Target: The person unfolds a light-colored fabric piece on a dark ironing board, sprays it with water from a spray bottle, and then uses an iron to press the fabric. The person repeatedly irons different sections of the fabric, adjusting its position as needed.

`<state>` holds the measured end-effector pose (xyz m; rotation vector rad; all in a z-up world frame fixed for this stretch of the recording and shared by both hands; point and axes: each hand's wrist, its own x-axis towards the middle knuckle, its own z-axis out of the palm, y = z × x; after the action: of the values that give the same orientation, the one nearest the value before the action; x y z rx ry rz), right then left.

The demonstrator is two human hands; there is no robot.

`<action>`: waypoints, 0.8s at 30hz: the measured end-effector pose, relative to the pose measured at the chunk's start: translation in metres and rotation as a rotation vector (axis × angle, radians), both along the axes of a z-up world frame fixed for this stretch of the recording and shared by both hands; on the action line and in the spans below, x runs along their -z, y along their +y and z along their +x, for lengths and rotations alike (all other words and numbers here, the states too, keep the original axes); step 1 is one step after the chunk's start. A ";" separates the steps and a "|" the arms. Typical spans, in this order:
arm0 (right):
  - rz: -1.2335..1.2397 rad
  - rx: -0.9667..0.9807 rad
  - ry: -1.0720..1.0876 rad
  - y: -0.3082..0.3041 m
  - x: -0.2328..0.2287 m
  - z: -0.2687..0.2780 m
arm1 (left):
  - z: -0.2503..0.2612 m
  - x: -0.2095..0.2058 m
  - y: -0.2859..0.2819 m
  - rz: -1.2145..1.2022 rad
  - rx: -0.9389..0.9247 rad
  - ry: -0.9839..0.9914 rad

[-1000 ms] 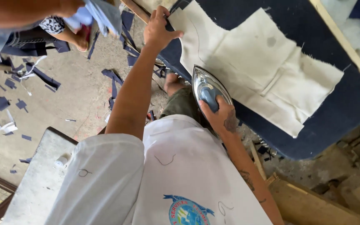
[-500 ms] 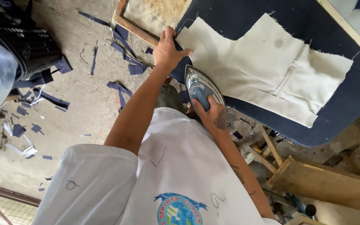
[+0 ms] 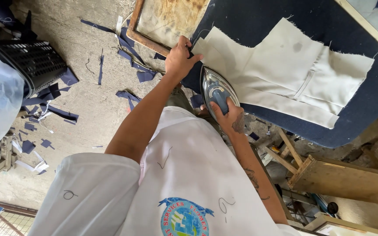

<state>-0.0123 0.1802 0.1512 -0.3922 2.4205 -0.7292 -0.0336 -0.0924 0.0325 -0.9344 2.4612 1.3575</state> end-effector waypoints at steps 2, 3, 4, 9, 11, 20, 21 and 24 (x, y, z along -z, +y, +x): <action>-0.085 -0.021 0.081 0.000 0.006 0.002 | -0.005 -0.002 0.000 -0.005 0.004 -0.099; -0.083 -0.022 0.081 -0.001 0.006 0.001 | -0.007 -0.002 0.000 -0.003 0.002 -0.100; -0.093 -0.034 0.083 -0.001 0.005 0.001 | -0.008 -0.002 0.000 -0.004 -0.008 -0.114; 0.012 0.017 -0.056 -0.014 -0.019 -0.006 | -0.010 0.001 -0.001 0.008 -0.030 -0.145; 0.003 0.049 -0.084 -0.016 -0.018 -0.007 | -0.010 0.005 -0.003 0.014 -0.042 -0.133; -0.107 0.111 0.051 -0.024 0.009 -0.011 | 0.003 0.010 -0.009 0.007 -0.046 0.064; -0.109 0.109 0.053 -0.026 0.013 -0.012 | 0.003 0.012 -0.011 0.005 -0.048 0.065; -0.094 0.131 0.093 -0.029 0.024 -0.014 | 0.002 0.012 -0.014 0.065 -0.063 0.070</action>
<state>-0.0261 0.1510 0.1274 -0.3128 2.5243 -0.9021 -0.0311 -0.1063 0.0203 -0.9732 2.4404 1.5059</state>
